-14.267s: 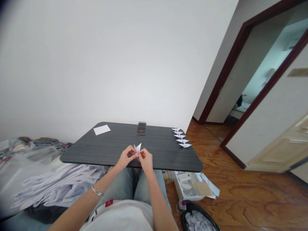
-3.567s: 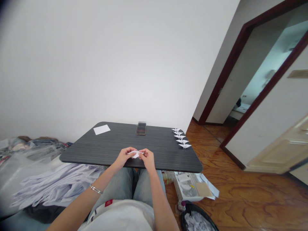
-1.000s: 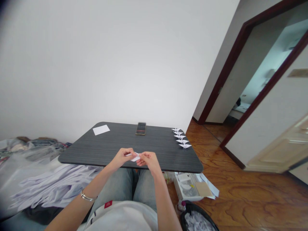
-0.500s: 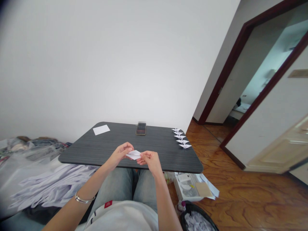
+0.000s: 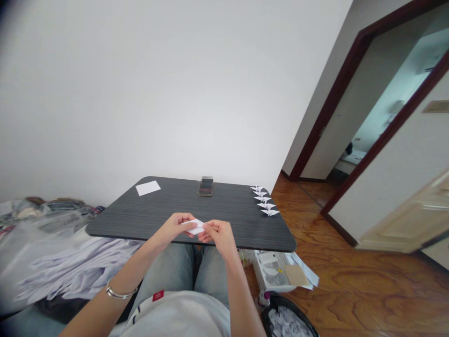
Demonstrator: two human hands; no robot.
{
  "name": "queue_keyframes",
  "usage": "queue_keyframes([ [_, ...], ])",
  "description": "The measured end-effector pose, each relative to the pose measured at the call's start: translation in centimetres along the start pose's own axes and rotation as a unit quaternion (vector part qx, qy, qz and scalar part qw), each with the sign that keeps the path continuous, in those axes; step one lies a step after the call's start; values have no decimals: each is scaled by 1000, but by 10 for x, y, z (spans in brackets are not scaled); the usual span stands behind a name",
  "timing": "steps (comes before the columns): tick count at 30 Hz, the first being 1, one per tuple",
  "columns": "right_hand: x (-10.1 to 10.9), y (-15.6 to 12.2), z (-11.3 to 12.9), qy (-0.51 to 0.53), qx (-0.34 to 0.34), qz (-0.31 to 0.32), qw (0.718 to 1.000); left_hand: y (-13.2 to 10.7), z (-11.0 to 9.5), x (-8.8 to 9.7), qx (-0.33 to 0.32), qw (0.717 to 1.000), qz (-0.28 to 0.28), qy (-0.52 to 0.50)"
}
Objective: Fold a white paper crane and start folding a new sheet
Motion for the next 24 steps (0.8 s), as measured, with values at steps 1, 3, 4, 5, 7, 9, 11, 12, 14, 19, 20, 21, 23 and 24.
queue_keyframes([
  [1, -1, -1, 1, 2, -1, 1, 1000, -2, -2, -1, 2, 1000, 6, -7],
  [3, -2, -4, 4, 2, -2, 1, 1000, -4, -5, -2, 11, 1000, 18, -19],
  [4, -3, -5, 6, 1, -1, 1, 1000, -5, -6, -2, 14, 999, 25, -22],
  [5, -3, -6, 7, 1, 0, 2, 1000, -6, -8, -2, 16, 999, 29, -24],
  [7, -4, -7, 9, 2, 2, 4, 1000, -7, -10, -1, 16, 999, 36, -23],
  [9, -5, -9, 11, 4, 2, 6, 1000, -8, -12, 0, 15, 999, 42, -20],
  [11, -6, -10, 12, 6, 1, 8, 1000, -8, -13, 0, 12, 999, 48, -15],
  [12, -7, -10, 13, 7, 2, 7, 1000, -8, -14, 0, 10, 999, 49, -12],
  [14, -7, -11, 14, 6, 3, 8, 1000, -9, -16, 0, 8, 999, 49, -6],
  [19, -9, -12, 17, 6, 11, 5, 1000, -11, -19, -4, 9, 999, 39, -6],
  [20, -9, -12, 18, 7, 12, 5, 1000, -11, -20, -5, 10, 999, 37, -9],
  [21, -9, -12, 17, 7, 11, 5, 1000, -11, -20, -6, 12, 999, 36, -13],
  [23, -9, -12, 17, 6, 9, 6, 1000, -11, -20, -7, 15, 999, 36, -17],
  [24, -9, -12, 16, 5, 8, 7, 1000, -10, -19, -8, 15, 999, 37, -16],
])
Point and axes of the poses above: each hand's wrist, its own y-axis towards the middle knuckle, its own x-axis out of the back of the hand, z = x × y, the point moved 4 cm from there along y, towards the middle knuckle, and after that the axes turned 6 degrees about y, right-handed, at the moved point
